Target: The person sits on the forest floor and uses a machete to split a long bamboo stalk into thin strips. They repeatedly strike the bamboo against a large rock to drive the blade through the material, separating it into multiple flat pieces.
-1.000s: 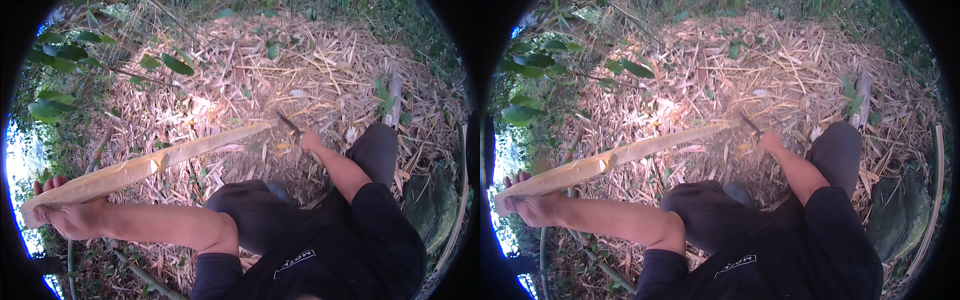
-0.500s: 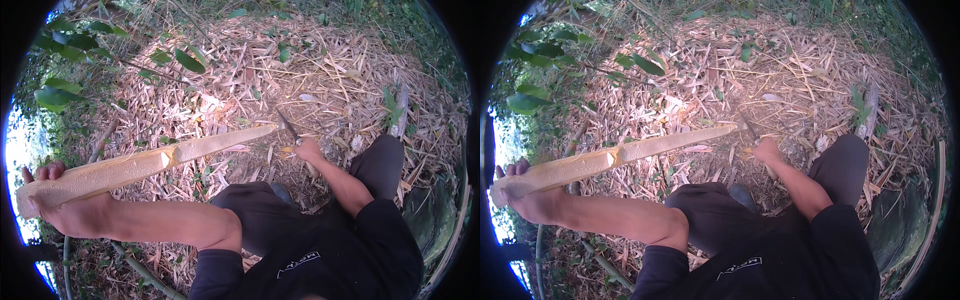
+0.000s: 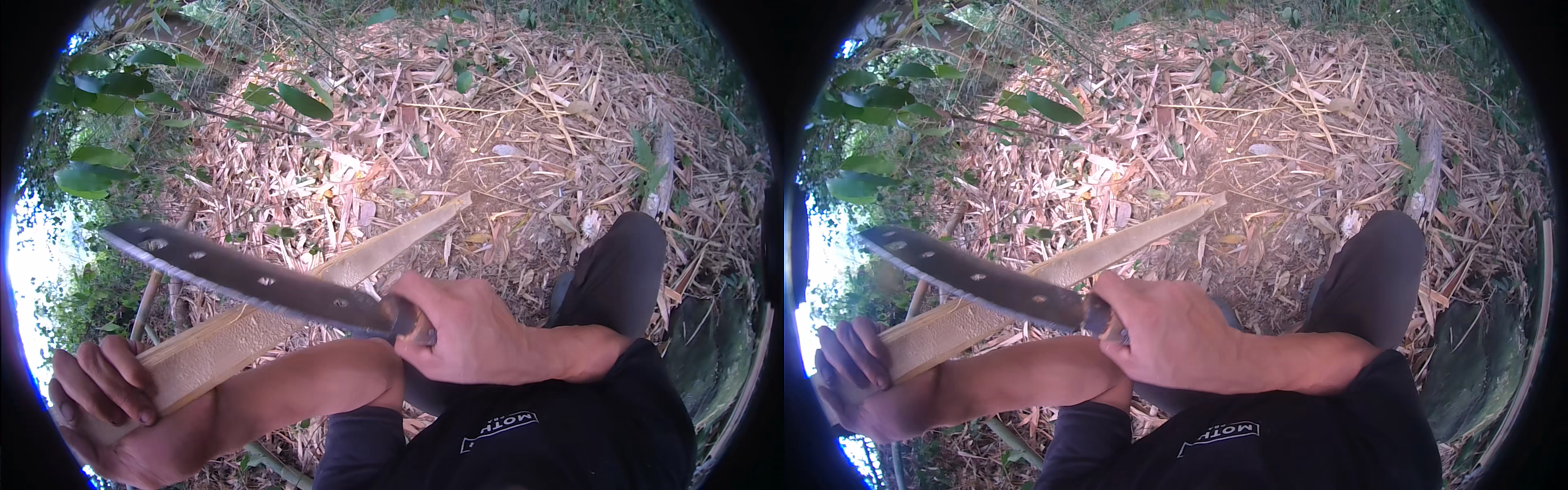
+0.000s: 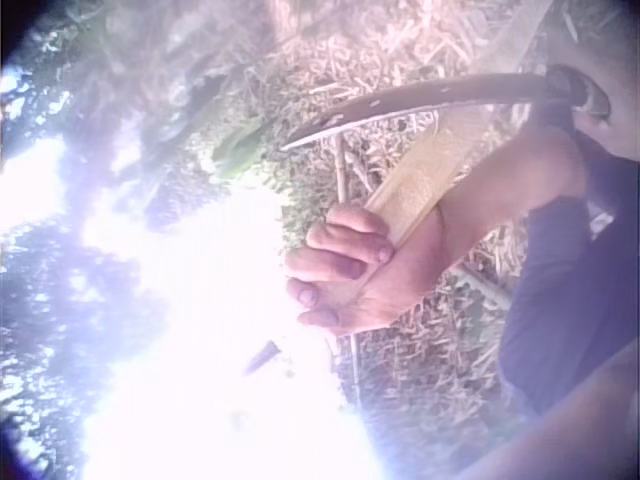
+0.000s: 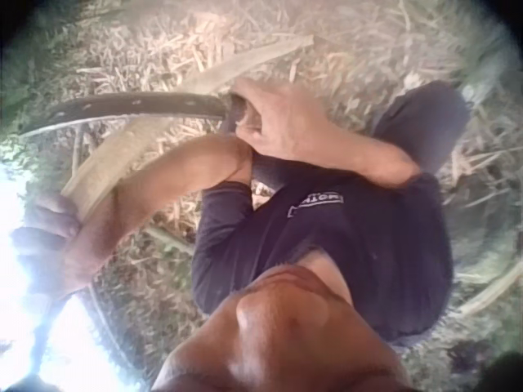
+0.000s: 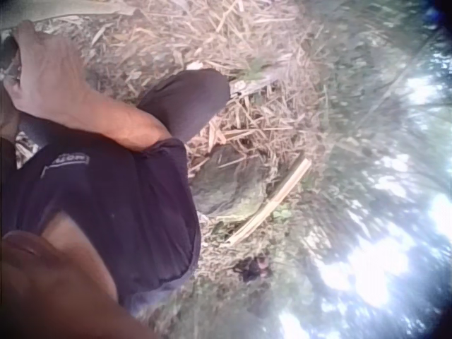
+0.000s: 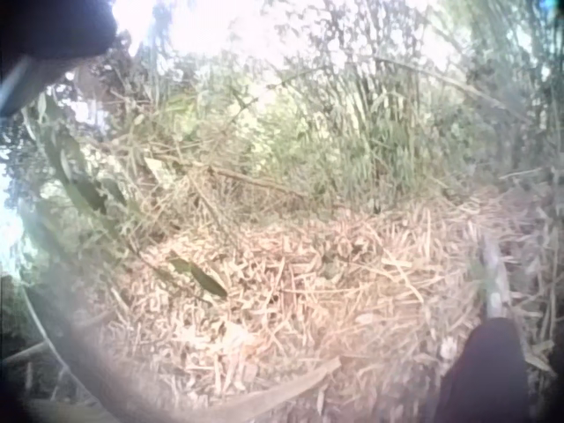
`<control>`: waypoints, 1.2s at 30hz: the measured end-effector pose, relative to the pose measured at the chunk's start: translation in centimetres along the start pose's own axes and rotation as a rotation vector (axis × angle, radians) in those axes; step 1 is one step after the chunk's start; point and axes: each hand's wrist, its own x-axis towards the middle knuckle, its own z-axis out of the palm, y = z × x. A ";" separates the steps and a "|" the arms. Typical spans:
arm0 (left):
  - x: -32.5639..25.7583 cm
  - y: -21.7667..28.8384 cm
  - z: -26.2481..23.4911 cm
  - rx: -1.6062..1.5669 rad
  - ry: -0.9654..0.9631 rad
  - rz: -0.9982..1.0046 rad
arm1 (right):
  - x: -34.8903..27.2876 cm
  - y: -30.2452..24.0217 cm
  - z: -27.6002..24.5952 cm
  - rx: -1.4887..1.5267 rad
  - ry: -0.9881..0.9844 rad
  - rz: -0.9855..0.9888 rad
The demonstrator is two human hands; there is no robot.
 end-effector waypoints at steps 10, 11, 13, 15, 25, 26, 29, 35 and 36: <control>-0.3 1.1 -0.7 -0.228 -0.266 -0.072 | -1.6 2.4 -2.3 -0.035 0.056 0.084; -0.2 0.9 -0.8 -0.263 -0.289 -0.083 | -1.6 2.8 -2.5 -0.079 0.074 0.136; 0.2 2.6 -0.7 -0.234 -0.352 -0.095 | -1.1 5.0 -0.7 -0.101 0.047 0.196; -0.9 3.2 -0.4 -0.042 -0.072 0.008 | -1.0 9.1 0.1 -0.110 0.035 0.311; -1.2 2.5 1.3 -0.132 -0.226 0.058 | -1.9 7.8 -1.5 -0.045 -0.019 0.208; -0.8 2.7 1.6 -0.225 -0.355 -0.066 | -1.0 11.0 -1.8 -0.159 -0.044 0.374; -2.0 2.9 3.5 -0.422 -0.375 -0.009 | -0.8 12.1 -1.2 -0.270 -0.088 0.468; -1.8 1.8 2.1 -0.555 -0.244 -0.021 | -2.0 6.0 -2.5 0.073 -0.009 0.030; -1.4 1.6 1.6 -0.582 -0.241 -0.010 | -2.1 5.8 -2.3 0.114 0.008 0.008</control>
